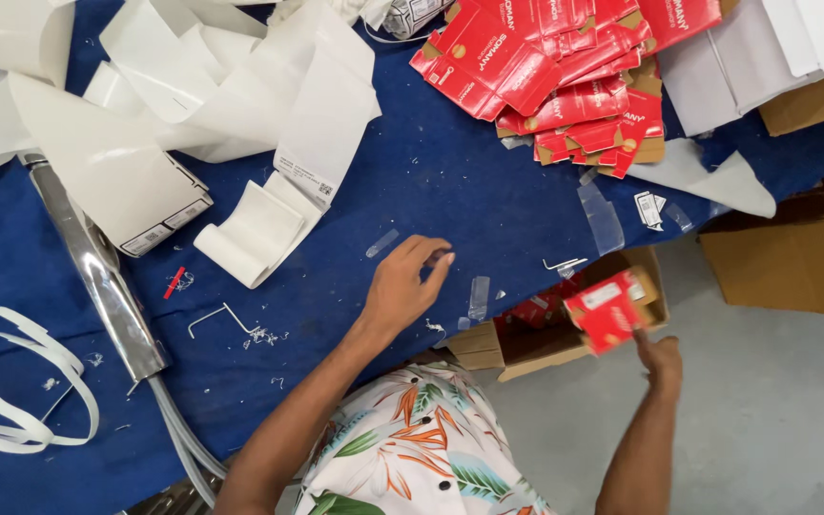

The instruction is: The person repeatedly picks small red boxes, tears off printed labels from a roll, and sticks them onto the boxes. The labeled boxes are stacked on the table. The person handles the boxes and labels by hand.

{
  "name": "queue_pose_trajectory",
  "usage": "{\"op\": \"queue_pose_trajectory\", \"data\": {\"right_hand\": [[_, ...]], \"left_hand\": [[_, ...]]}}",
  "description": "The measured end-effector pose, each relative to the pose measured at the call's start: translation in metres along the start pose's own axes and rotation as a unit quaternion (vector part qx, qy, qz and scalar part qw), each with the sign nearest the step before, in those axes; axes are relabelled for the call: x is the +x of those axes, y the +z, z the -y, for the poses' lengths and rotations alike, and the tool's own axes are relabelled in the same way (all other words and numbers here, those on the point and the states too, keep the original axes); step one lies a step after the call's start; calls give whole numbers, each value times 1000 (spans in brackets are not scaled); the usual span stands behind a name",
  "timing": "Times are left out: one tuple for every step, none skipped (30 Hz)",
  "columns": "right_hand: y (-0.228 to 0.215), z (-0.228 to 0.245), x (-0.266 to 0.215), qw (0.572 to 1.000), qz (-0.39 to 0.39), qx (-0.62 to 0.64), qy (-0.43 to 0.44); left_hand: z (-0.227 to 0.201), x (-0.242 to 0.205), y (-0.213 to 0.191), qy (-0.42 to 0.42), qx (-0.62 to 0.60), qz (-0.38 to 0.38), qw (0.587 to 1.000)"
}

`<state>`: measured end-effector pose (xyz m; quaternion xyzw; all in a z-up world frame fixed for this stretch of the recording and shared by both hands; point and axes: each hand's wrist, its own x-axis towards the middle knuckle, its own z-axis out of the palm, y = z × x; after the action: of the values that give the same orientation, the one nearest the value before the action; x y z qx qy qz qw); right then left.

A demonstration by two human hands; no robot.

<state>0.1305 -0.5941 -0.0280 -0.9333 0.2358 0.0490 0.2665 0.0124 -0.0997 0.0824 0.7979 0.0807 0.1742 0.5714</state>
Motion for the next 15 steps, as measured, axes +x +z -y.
{"op": "queue_pose_trajectory", "data": {"right_hand": [[1,4,-4,973,-58,-217,-52],[6,25,1,967,-145,-184,-99],[6,56,7,962,-199,-57,-176],[8,84,2,945,-216,33,-245],[13,117,-2,925,-200,93,-310],[23,156,-4,907,-162,123,-368],[38,196,-5,887,-116,136,-426],[56,241,-2,881,-45,155,-445],[75,278,-1,807,-71,101,-578],[92,317,6,755,-65,31,-652],[113,348,7,760,-92,-92,-637],[129,375,9,752,-120,-210,-613],[138,397,11,735,-116,-231,-627],[145,415,8,716,-110,-253,-641],[145,428,5,697,-104,-276,-654]], "left_hand": [[2,-6,-1,-1,18,3,1000],[5,-5,-2,2,39,-3,999],[8,-4,-2,-25,38,-12,999],[11,-10,-4,-58,37,-14,998],[14,-15,-4,-91,35,-17,995],[16,-19,-3,-84,37,-25,995],[18,-22,-2,-77,39,-33,996],[19,-25,-1,-67,40,-43,996],[19,-29,0,-66,38,-46,996],[19,-32,0,-63,37,-52,996],[18,-36,-1,-61,35,-58,996],[17,-39,-4,-62,41,-69,995],[14,-42,-9,-63,46,-81,994],[11,-45,-14,-66,50,-93,992],[7,-48,-22,-82,52,-113,989]]}}
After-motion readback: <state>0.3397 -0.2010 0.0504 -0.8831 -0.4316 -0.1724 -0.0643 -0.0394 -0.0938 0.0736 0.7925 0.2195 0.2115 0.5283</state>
